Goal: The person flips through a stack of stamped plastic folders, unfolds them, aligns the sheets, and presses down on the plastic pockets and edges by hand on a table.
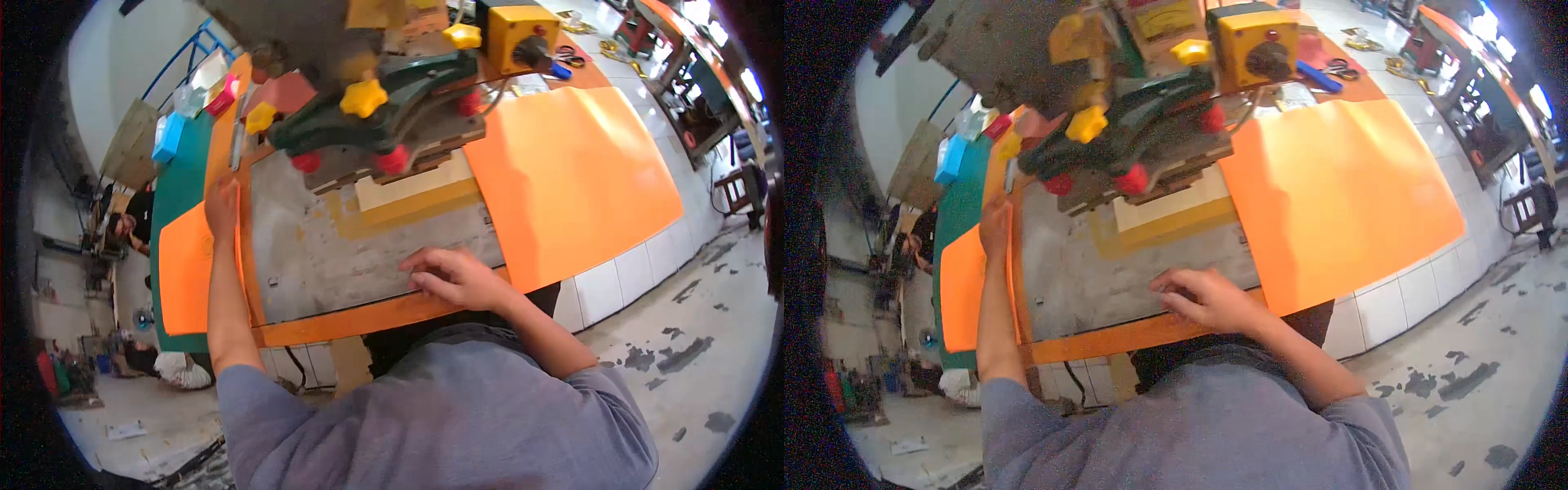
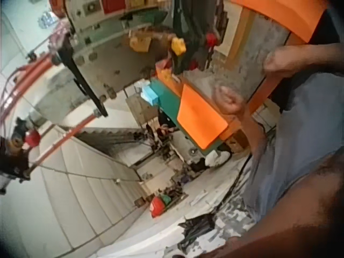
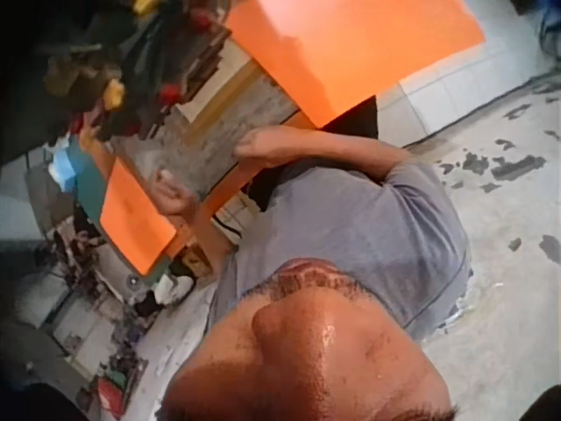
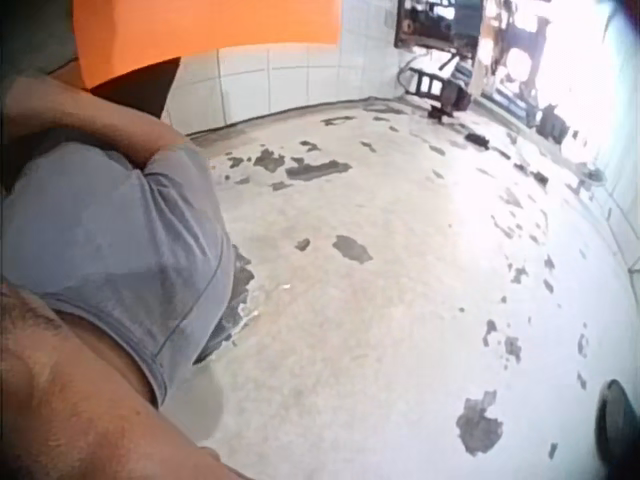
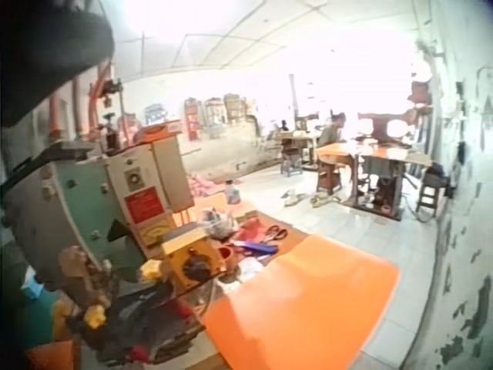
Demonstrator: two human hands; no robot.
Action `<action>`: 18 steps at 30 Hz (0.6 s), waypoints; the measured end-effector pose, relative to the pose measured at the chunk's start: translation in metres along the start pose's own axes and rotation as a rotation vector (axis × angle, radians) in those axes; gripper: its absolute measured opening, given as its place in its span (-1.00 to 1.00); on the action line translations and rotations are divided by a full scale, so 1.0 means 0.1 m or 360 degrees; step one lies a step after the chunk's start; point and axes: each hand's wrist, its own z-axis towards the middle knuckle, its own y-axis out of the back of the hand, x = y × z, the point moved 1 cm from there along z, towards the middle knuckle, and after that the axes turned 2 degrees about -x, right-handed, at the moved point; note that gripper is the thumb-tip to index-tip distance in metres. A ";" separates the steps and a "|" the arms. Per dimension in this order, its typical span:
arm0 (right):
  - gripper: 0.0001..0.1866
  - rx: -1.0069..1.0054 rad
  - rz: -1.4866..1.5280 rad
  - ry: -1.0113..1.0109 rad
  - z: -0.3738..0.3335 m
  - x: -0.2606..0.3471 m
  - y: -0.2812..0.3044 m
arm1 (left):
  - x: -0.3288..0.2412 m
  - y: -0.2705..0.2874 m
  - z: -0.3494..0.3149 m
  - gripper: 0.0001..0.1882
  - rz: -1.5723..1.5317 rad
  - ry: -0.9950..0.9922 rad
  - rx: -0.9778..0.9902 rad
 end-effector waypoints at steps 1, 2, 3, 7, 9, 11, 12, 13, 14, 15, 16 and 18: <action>-0.71 0.0017 -0.0047 0.0024 -0.01 0.01 -0.02 | 0.00 0.05 -0.03 -0.55 0.0066 -0.0111 -0.0083; -0.71 0.0004 -0.0112 0.0066 -0.01 -0.01 -0.02 | -0.12 0.09 -0.03 -0.55 -0.0099 0.0085 -0.0146; -0.70 -0.0025 -0.0184 0.0102 -0.02 -0.04 0.00 | -0.30 0.12 0.01 -0.56 -0.0282 0.0272 -0.0193; -0.73 -0.0005 -0.0274 0.0226 -0.04 -0.06 0.03 | -1.10 0.61 -0.07 -0.66 -0.0621 0.0313 -0.0376; -0.73 0.0046 -0.0288 0.0195 -0.05 0.01 0.03 | -1.51 1.02 -0.20 -0.69 -0.0672 0.0266 -0.0422; -0.75 0.0013 -0.0344 0.0259 -0.05 -0.04 0.02 | -1.92 1.27 -0.36 -0.70 -0.0785 0.0204 -0.0475; -0.77 0.0001 -0.0369 0.0290 -0.05 -0.08 0.00 | -2.08 1.39 -0.45 -0.69 -0.0784 0.0195 -0.0483; -0.78 -0.0016 -0.0395 0.0317 -0.05 -0.12 -0.02 | -2.21 1.44 -0.56 -0.67 -0.0790 0.0185 -0.0489; -0.80 0.0009 -0.0416 0.0396 -0.05 -0.14 -0.05 | -2.27 1.47 -0.70 -0.68 -0.0835 0.0095 -0.0490; -0.81 0.0004 -0.0431 0.0426 -0.06 -0.15 -0.07 | -2.35 1.47 -0.83 -0.69 -0.0884 0.0003 -0.0486; -0.82 -0.0021 -0.0458 0.0440 -0.10 -0.18 -0.06 | -2.54 1.45 -0.95 -0.71 -0.0975 -0.0073 -0.0375; -0.82 -0.0007 -0.0589 0.0762 -0.18 -0.16 -0.09 | -3.01 1.50 -1.15 -0.73 -0.1063 -0.0206 -0.0173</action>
